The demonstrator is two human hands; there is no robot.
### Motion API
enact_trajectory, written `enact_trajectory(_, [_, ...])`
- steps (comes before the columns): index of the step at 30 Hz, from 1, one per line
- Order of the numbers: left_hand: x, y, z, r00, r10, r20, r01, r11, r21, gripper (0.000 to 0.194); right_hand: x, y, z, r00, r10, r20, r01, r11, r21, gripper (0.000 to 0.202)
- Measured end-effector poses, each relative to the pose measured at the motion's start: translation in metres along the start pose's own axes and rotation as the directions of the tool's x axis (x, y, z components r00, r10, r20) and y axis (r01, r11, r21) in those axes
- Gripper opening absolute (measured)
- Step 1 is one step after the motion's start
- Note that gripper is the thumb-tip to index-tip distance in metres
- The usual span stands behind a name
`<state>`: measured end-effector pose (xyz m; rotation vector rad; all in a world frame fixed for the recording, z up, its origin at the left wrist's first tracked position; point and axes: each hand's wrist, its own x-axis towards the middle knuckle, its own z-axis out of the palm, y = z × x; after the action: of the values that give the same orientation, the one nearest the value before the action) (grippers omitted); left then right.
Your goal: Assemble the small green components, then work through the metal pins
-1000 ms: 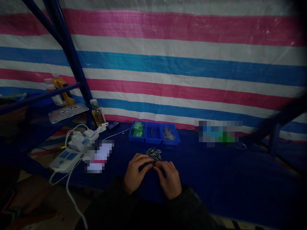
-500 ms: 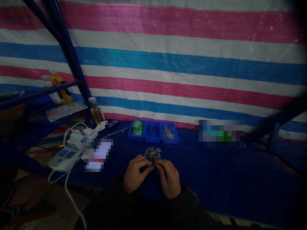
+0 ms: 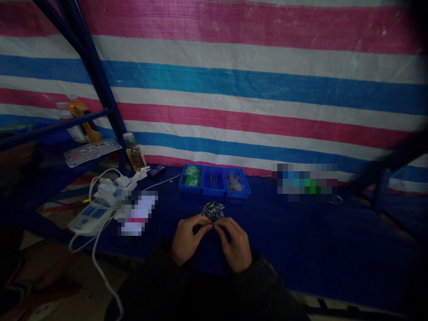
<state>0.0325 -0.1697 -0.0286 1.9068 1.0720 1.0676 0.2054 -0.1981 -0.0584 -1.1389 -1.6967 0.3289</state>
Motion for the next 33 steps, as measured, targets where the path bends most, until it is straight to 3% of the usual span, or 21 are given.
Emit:
enact_trajectory(14, [-0.0011,-0.0056,0.0009,0.996,0.023,0.083,-0.027,0.999,0.044,0.014,-0.0009,0.0004,-0.0006,0.999,-0.001,0.038,0.0,1.0,0.02,0.016])
enact_trajectory(33, [-0.0021,-0.0053,0.0013,0.994,0.041,0.099,-0.048,0.997,0.068,0.014,0.0002,-0.0006,-0.0021,0.998,0.012,0.059,-0.011,1.0,-0.021,0.016])
